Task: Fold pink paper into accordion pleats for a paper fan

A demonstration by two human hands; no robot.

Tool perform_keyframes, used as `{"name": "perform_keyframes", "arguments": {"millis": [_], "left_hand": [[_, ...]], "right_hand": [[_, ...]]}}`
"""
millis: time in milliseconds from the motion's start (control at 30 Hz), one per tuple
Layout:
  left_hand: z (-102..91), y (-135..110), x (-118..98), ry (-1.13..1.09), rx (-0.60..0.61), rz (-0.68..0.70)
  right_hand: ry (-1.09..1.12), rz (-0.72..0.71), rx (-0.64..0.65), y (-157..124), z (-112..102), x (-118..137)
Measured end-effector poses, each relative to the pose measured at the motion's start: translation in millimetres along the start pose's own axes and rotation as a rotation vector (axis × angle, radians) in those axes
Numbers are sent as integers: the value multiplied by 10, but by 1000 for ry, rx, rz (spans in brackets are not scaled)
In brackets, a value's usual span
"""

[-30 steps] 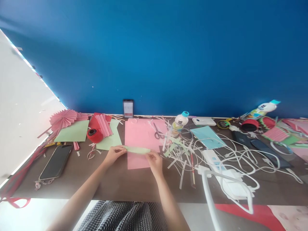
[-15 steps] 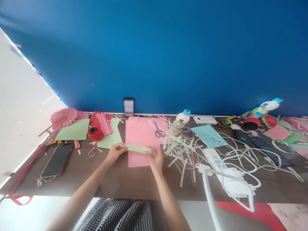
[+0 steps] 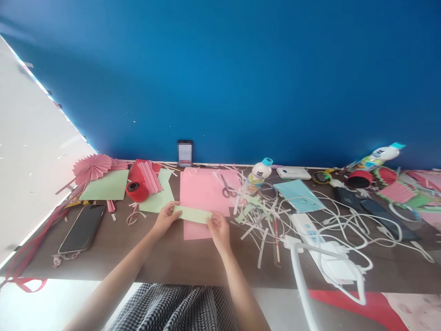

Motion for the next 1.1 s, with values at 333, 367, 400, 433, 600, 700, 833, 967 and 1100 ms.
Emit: {"name": "perform_keyframes", "arguments": {"millis": [333, 367, 400, 433, 600, 700, 833, 967, 1100], "left_hand": [[-71, 30, 94, -111, 87, -171], [-76, 30, 88, -119, 86, -179], [-79, 28, 76, -130, 87, -186], [-80, 26, 60, -145, 88, -191], [-53, 19, -24, -268, 111, -208], [-35, 29, -28, -326, 107, -222], [-20, 34, -4, -286, 115, -191], [-10, 13, -3, -70, 60, -129], [3, -1, -17, -37, 66, -80]], "right_hand": [[-4, 118, 31, 5, -56, 54], [-7, 126, 39, 3, -61, 61], [-7, 134, 49, 2, -65, 65], [-5, 143, 56, 1, -67, 66], [74, 180, 41, -2, -56, 66], [158, 198, 17, -5, -40, 65], [134, 172, 22, -9, -39, 58], [21, 84, 29, -25, -46, 81], [-36, 37, 21, -46, -10, 84]]}}
Point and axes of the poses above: each hand's wrist, its own y-axis towards the middle knuckle, its own z-axis out of the palm, x = y × z, the point moved 1 cm from there along y, towards the middle knuckle, and after that the axes turned 5 degrees about -y, right-handed, at the moved point
